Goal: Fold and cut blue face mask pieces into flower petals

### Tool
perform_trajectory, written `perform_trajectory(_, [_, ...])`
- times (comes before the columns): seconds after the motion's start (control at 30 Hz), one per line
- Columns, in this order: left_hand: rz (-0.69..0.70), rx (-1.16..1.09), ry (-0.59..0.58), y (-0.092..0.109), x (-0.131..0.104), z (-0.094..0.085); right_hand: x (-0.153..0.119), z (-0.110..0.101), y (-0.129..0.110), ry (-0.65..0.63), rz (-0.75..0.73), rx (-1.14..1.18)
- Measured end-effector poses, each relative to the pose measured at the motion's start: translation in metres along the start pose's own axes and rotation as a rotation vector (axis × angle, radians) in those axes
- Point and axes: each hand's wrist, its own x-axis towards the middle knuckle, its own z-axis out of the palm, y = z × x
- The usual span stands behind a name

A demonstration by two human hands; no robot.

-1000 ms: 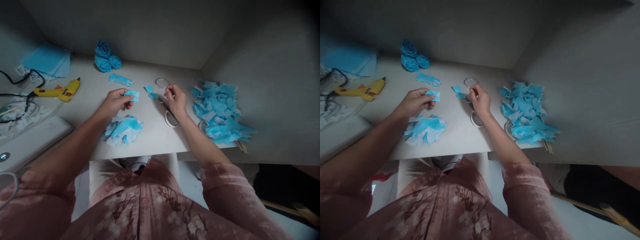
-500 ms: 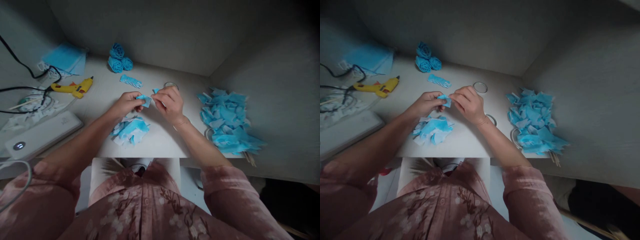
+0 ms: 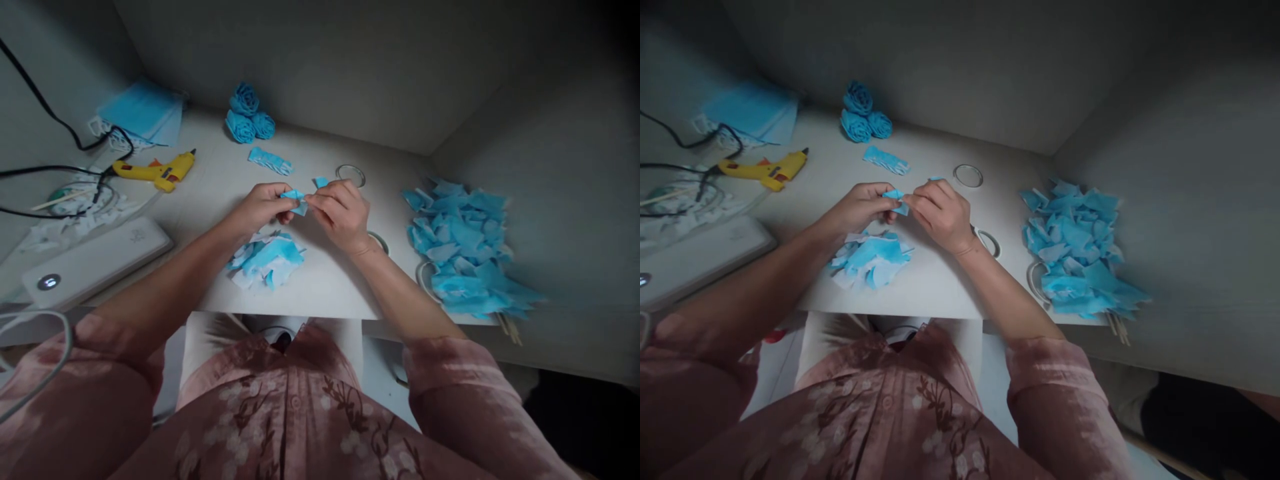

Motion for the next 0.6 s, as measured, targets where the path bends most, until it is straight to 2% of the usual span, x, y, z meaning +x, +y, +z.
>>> perform_trajectory(0.27, [-0.038,-0.032,0.004,0.0066,-0.0034,0.0027,0.0,-0.0003,-0.0011,-0.071,0.082,0.057])
perform_trajectory(0.47, [-0.054,-0.066,-0.003,0.0095,-0.0031,0.0041,-0.0006,-0.0012,-0.0019,-0.062,0.047,0.018])
perform_trajectory(0.6, [-0.069,-0.077,0.0,0.0099,-0.0028,0.0042,-0.0002,-0.0018,-0.0027,-0.076,0.075,0.022])
